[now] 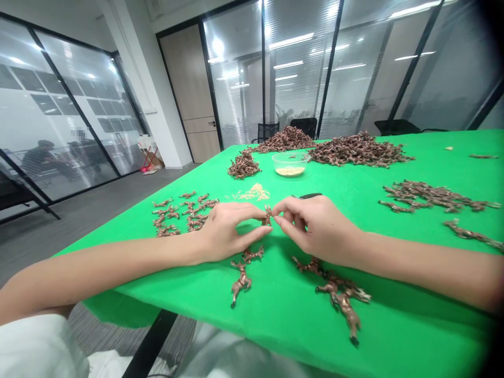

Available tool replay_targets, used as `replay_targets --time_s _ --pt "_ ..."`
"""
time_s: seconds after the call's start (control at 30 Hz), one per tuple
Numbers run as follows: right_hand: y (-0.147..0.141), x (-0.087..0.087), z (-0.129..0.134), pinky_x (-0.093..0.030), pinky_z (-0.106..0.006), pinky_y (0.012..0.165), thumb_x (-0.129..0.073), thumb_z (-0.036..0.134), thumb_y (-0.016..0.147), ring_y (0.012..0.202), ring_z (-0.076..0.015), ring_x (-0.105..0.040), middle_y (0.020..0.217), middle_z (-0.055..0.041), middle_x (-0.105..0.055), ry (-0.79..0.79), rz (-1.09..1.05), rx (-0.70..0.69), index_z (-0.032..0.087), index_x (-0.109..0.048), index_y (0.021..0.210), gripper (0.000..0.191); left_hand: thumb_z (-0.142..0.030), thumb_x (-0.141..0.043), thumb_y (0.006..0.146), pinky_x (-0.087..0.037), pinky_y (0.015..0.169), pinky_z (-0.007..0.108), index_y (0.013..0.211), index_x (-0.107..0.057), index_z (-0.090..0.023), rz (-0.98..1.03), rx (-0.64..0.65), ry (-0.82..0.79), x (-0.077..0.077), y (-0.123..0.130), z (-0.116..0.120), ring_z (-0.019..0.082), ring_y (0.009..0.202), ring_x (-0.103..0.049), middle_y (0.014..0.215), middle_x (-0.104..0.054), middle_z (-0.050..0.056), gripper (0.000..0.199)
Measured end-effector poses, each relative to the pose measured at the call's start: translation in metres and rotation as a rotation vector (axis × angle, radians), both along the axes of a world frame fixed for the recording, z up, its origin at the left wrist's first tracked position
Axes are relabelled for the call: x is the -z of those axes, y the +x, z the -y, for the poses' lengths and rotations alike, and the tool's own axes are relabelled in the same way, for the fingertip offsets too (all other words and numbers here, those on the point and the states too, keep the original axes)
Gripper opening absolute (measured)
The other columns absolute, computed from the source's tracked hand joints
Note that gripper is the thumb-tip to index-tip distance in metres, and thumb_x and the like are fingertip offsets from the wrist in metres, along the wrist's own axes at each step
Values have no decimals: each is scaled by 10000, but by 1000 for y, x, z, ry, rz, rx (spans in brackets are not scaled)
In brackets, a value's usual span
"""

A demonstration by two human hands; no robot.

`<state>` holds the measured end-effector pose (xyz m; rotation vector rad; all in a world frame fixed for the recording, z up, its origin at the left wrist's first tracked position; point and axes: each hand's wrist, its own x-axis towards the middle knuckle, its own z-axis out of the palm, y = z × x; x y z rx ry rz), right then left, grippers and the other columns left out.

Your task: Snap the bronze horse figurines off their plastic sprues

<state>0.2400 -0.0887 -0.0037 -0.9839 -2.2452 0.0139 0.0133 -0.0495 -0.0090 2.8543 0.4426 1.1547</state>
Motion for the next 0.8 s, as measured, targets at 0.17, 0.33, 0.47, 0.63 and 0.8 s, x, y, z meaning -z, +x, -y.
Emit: replay_targets --time_s 0.17,0.33,0.47,0.63,0.8 --pt "2 7 -5 -315 -258 550 -509 234 975 492 -108 -489 596 22 -606 75 50 -1 166 -654 954 161 -253 -709 909 -552 748 255 1017 -724 -143 -4 -29 -54 -1 1 3 160 828 -742 940 -783 47 155" --pt "3 9 -8 -307 -249 549 -522 208 968 496 -106 -480 596 32 -585 77 14 -14 160 -637 922 132 -255 -717 906 -541 759 246 1009 -728 -150 -12 -34 -88 -1 1 3 148 827 -741 939 -785 36 148" --pt "2 10 -7 -301 -248 550 -520 207 974 500 -110 -462 589 37 -556 42 5 -13 161 -619 919 122 -251 -735 894 -533 738 222 970 -737 -140 4 -23 -99 -2 2 4 129 793 -737 898 -784 26 134" --pt "1 10 -6 -299 -254 563 -495 225 990 510 -119 -439 612 25 -557 25 23 -14 169 -594 911 139 -238 -751 882 -533 718 196 949 -746 -132 32 6 -121 -1 3 5 115 759 -736 869 -788 31 126" --pt "-1 10 -5 -294 -261 562 -480 223 982 509 -119 -418 606 23 -548 -5 19 -17 169 -572 885 144 -260 -748 886 -544 719 217 972 -741 -138 9 0 -87 0 2 3 135 776 -736 883 -786 39 149"
